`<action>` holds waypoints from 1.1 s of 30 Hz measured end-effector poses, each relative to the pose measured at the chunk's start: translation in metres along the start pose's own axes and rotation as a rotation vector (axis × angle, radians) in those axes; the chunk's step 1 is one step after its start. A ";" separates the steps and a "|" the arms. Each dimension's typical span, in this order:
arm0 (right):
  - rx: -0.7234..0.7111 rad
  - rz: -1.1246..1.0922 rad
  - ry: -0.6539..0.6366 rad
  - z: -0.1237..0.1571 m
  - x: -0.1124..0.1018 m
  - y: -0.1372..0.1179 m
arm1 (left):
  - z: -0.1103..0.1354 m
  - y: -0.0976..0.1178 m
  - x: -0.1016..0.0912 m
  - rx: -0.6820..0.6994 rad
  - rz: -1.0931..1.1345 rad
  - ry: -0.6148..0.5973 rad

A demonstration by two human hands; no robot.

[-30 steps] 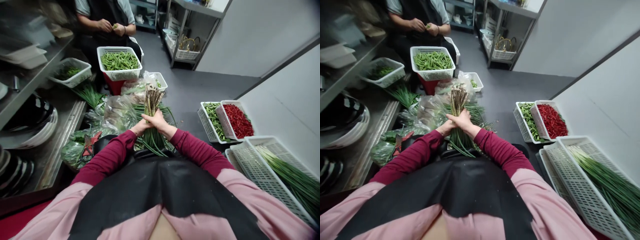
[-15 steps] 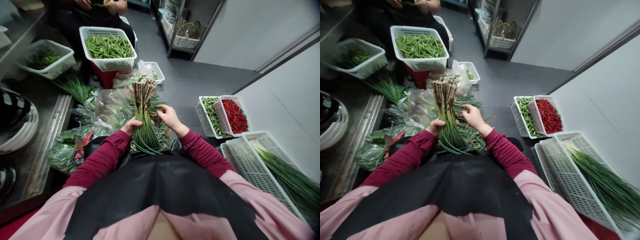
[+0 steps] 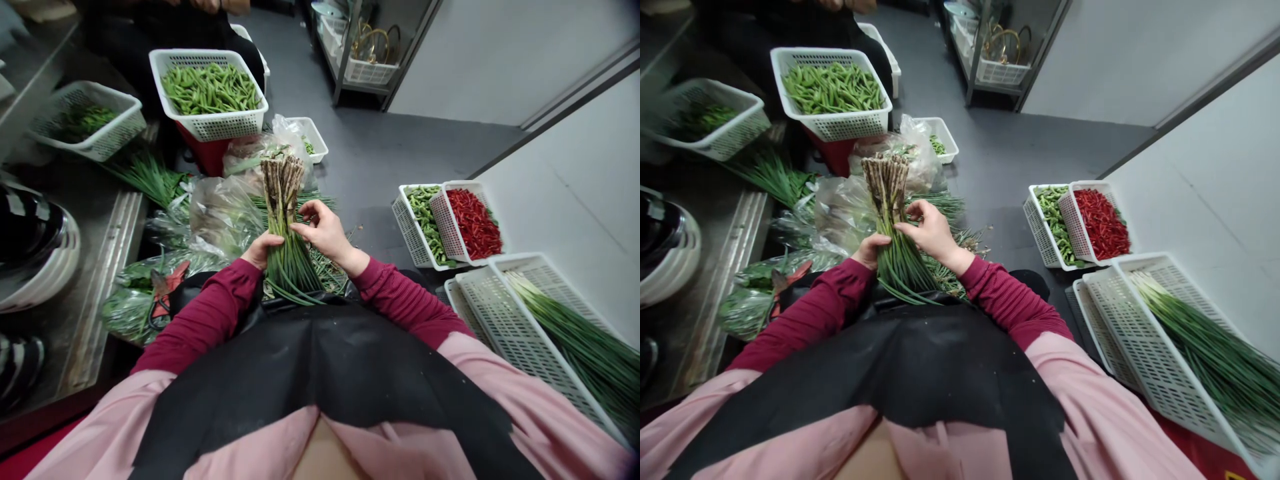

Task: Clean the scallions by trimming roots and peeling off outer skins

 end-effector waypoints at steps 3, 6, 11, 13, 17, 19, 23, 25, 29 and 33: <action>-0.013 0.023 -0.022 -0.004 -0.001 0.003 | -0.003 0.001 0.000 0.021 0.006 0.033; 0.056 -0.179 -0.065 -0.008 -0.010 0.009 | -0.002 0.002 -0.003 0.013 0.042 0.015; 0.197 -0.548 -0.093 -0.002 -0.022 0.018 | 0.001 0.004 -0.008 -0.042 0.099 -0.069; 0.217 -0.632 -0.089 0.002 -0.023 0.022 | 0.002 0.005 -0.008 -0.038 0.096 -0.070; 0.214 -0.732 -0.105 0.006 -0.024 0.029 | 0.003 0.006 -0.003 -0.006 0.108 -0.081; 0.181 -0.754 -0.119 0.007 -0.024 0.031 | 0.003 0.004 -0.001 -0.011 0.122 -0.110; 0.142 -0.733 -0.143 0.006 -0.022 0.035 | 0.001 -0.001 0.000 -0.024 0.147 -0.145; 0.132 -0.705 -0.141 0.005 -0.020 0.037 | 0.000 -0.003 -0.003 -0.017 0.160 -0.137; 0.135 -0.611 -0.082 0.003 -0.019 0.041 | -0.001 -0.005 -0.009 0.002 0.172 -0.120; 0.142 -0.605 -0.057 0.005 -0.017 0.039 | -0.001 -0.005 -0.011 -0.002 0.166 -0.120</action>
Point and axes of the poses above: each hand's wrist, its own z-axis away from the middle knuckle, its own x-axis out of the palm, y = z × x, the point moved 3 cm from there along -z, towards the middle knuckle, and after that the axes turned 10 degrees about -y, right-handed, at the moved point
